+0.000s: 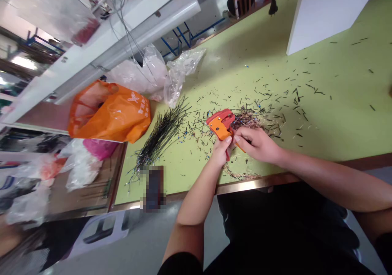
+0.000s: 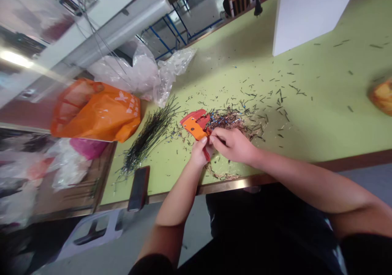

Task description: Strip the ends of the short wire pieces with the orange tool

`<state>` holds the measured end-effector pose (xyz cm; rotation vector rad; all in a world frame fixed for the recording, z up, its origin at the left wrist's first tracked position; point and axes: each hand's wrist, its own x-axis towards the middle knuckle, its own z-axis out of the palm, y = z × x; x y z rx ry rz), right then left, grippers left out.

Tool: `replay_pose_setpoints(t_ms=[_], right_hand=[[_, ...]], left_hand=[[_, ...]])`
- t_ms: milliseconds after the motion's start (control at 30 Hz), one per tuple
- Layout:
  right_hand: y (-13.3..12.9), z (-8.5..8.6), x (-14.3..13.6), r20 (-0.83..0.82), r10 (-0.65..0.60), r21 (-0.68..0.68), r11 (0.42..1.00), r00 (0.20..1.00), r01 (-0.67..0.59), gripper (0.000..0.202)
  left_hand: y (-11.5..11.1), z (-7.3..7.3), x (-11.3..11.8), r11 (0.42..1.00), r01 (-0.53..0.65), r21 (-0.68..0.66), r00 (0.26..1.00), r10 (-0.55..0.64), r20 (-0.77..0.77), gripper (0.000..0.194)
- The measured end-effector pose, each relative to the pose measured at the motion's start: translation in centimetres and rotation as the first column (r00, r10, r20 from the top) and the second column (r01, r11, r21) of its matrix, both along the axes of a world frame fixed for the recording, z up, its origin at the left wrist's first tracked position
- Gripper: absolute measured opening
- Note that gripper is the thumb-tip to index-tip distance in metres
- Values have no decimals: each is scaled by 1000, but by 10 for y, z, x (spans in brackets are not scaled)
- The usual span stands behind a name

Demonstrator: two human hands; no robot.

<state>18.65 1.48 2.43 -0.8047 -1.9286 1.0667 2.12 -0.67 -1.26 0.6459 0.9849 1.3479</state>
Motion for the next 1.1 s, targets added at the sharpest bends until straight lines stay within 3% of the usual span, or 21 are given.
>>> replay_pose_setpoints(t_ms=[267, 400, 700, 967, 1100], right_hand=[[-3, 2, -1, -8, 26, -1, 1000, 1000, -26, 22], [-4, 4, -2, -22, 38, -47, 998, 999, -39, 25], [-5, 7, -4, -66, 65, -112, 991, 996, -72, 29], [-8, 3, -5, -134, 96, -143, 983, 986, -115, 27], [-8, 0, -6, -153, 95, -197, 972, 984, -124, 25]], left_hand=[[0, -7, -3, 1000, -26, 5, 999, 26, -20, 46], [1, -4, -2, 1000, -29, 5, 998, 29, -58, 53], [-1, 5, 4, 990, 124, 65, 984, -115, -133, 70], [-4, 6, 2, 978, 202, 52, 977, -198, -74, 64], [-5, 4, 4, 992, 130, 0, 992, -130, 9, 62]])
